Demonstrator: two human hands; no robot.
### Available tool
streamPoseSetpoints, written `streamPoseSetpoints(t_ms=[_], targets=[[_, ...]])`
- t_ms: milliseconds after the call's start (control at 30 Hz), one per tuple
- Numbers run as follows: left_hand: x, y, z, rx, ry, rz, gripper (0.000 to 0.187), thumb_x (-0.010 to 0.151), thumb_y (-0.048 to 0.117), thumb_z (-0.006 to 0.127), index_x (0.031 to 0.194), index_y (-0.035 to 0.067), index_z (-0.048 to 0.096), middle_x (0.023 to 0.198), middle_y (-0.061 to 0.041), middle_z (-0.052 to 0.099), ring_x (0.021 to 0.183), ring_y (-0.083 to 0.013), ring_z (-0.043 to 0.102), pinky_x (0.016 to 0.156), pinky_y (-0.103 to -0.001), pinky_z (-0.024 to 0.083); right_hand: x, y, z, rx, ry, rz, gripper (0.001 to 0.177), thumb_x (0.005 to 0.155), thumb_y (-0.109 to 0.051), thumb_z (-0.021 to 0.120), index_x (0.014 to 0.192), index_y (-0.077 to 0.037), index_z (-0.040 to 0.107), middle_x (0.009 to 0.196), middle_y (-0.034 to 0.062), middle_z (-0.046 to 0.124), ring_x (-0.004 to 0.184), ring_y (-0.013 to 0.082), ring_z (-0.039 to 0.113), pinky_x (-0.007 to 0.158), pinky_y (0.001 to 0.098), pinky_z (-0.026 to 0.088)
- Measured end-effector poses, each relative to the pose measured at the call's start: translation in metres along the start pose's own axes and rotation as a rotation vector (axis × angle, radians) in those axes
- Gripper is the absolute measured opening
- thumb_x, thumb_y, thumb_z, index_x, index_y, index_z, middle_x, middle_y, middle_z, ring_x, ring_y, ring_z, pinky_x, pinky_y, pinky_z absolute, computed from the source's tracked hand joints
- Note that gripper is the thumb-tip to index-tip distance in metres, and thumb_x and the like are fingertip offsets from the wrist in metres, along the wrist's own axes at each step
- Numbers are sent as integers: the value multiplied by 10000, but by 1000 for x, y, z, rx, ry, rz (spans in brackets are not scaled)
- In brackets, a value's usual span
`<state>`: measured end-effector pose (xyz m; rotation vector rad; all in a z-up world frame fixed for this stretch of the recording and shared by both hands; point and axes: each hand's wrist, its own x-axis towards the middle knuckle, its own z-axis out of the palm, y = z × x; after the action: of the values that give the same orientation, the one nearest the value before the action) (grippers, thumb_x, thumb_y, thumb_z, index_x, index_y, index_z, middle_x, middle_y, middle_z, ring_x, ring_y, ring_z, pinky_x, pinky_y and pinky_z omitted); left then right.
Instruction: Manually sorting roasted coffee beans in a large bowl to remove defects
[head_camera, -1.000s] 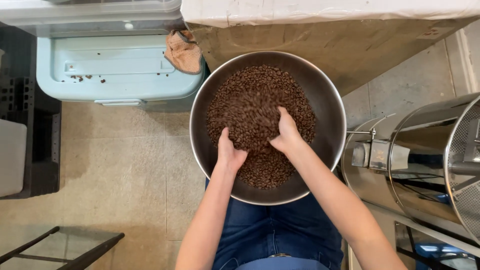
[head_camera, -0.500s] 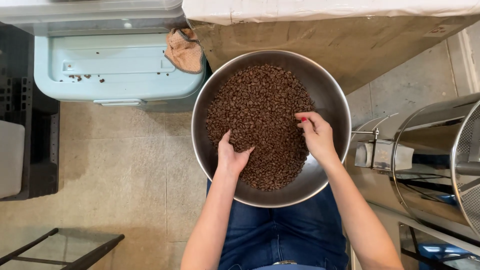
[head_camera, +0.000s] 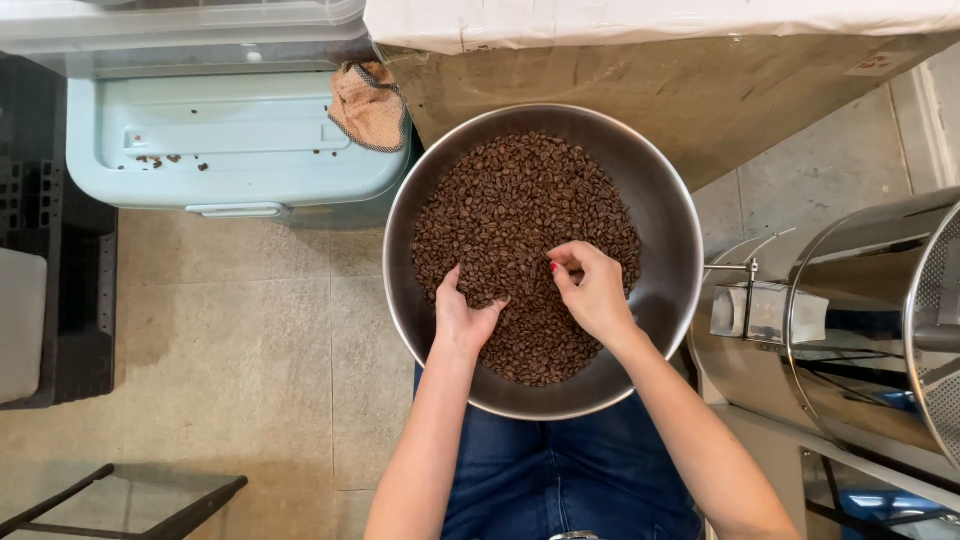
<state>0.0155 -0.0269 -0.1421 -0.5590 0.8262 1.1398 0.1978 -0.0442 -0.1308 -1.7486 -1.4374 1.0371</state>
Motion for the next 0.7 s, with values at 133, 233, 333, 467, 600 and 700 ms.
streamPoseSetpoints(t_ms=[133,233,333,467,600,700], targets=[[30,1,-21,5,10,9,521,1054,276,480,1503,17,428,1560,-231,415,1443,-421,380,1175,-709,241,2,-2,11,15,-4,-102,165,924,38,667,1047,-23,759,945,156,729,866,271,713,706,370,611],[49,2,-33,-1,-3,4,510,1050,276,484,1482,8,455,1534,-234,447,1424,-437,399,1153,-734,251,5,-7,23,8,-47,-189,181,906,39,676,1018,-55,783,897,131,743,783,235,709,642,343,592],[68,3,-47,-9,-9,-1,494,1040,278,500,1450,3,492,1496,-230,490,1399,-440,430,1132,-753,266,7,-10,34,-48,-89,-214,196,927,8,659,1047,-74,791,803,107,719,687,200,667,588,327,554],[65,4,-45,-18,-5,-18,467,1034,293,512,1393,-3,540,1457,-237,533,1350,-409,502,1109,-712,367,14,0,42,-206,-119,-197,210,935,-53,667,1105,-97,782,685,60,649,605,195,627,555,346,522],[57,4,-38,-41,26,-31,389,1025,281,509,1299,12,574,1307,-215,621,1165,-384,603,989,-622,525,15,1,43,-322,-145,-240,222,914,-101,702,1122,-104,780,693,68,651,612,244,650,554,376,530],[56,4,-34,-50,32,-37,381,1025,285,505,1276,8,578,1273,-209,630,1113,-379,615,940,-586,553,16,3,47,-377,-135,-284,191,937,-109,684,1098,-107,786,683,64,638,602,241,650,555,363,529]])
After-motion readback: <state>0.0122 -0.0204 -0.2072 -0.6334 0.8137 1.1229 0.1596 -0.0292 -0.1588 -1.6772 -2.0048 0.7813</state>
